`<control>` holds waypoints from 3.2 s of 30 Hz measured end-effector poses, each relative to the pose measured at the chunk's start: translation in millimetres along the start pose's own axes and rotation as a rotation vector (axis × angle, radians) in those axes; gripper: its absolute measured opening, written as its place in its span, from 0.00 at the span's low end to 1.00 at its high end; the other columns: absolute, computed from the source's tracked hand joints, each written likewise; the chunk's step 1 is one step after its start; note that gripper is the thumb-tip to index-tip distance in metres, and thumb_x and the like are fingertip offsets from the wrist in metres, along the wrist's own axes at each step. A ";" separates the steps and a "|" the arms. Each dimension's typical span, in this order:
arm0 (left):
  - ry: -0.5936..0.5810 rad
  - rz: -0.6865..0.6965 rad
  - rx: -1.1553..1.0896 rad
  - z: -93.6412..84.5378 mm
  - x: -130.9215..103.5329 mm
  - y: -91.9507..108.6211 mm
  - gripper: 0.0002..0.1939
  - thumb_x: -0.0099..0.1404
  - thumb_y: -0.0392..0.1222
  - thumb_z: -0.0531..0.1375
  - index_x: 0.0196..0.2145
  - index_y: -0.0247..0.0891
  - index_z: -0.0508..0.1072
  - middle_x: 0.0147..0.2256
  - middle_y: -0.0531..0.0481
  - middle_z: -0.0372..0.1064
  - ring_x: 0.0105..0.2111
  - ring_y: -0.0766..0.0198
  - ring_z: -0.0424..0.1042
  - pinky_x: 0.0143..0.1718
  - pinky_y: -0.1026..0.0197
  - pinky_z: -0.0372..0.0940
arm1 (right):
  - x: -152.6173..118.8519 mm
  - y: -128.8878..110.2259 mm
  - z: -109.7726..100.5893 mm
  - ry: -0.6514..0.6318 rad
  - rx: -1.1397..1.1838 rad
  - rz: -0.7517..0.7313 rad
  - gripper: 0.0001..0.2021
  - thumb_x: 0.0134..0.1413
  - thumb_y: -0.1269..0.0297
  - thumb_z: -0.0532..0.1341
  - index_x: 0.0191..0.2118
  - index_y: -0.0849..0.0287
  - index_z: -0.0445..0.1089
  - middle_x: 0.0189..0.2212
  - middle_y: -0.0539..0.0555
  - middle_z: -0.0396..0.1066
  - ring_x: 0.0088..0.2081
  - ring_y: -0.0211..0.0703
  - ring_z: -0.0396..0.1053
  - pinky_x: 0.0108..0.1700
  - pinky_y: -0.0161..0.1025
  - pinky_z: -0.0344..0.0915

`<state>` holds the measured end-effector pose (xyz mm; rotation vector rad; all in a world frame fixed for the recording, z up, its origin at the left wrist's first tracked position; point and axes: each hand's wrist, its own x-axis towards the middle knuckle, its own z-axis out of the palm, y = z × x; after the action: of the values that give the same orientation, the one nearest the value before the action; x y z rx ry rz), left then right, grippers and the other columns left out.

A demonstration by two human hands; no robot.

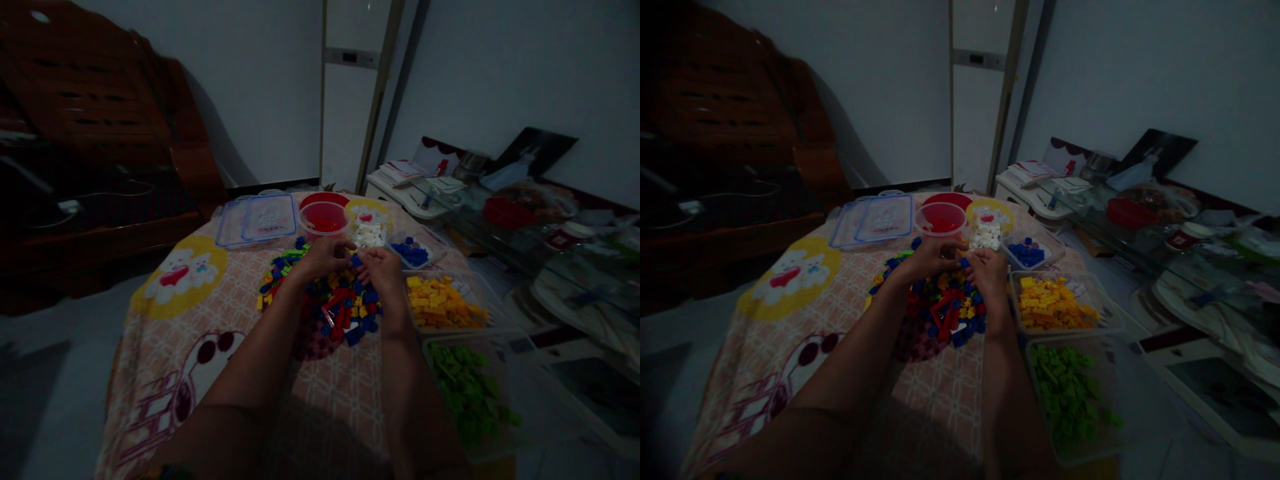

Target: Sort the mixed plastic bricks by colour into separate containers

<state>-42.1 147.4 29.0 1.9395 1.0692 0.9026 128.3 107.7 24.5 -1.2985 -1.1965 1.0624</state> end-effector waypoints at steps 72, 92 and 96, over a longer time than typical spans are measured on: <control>1.328 -0.384 -0.954 -64.6 -79.1 -86.4 0.08 0.48 0.24 0.58 0.26 0.33 0.69 0.23 0.52 0.66 0.23 0.72 0.68 0.29 0.70 0.67 | -17.1 30.6 56.6 -0.289 -0.923 -0.601 0.16 0.58 0.72 0.60 0.52 0.60 0.76 0.61 0.66 0.65 0.61 0.59 0.62 0.64 0.56 0.58; 1.305 -0.507 -0.938 -67.5 -67.8 -62.2 0.10 0.50 0.21 0.55 0.26 0.32 0.70 0.23 0.51 0.68 0.21 0.72 0.68 0.25 0.72 0.65 | 1.8 13.8 25.7 0.024 0.057 -0.182 0.15 0.51 0.55 0.62 0.42 0.59 0.74 0.28 0.51 0.77 0.31 0.44 0.76 0.35 0.40 0.75; 1.308 -0.495 -0.924 -66.7 -67.5 -65.3 0.11 0.50 0.20 0.55 0.26 0.32 0.70 0.22 0.51 0.68 0.21 0.71 0.69 0.25 0.72 0.66 | 12.7 23.6 4.1 0.233 0.354 -0.059 0.18 0.42 0.55 0.68 0.39 0.60 0.71 0.27 0.51 0.75 0.30 0.43 0.77 0.36 0.42 0.78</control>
<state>-149.4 130.2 -9.0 0.1514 1.3028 1.9387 127.7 121.4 1.1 -1.0693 -0.8238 0.9962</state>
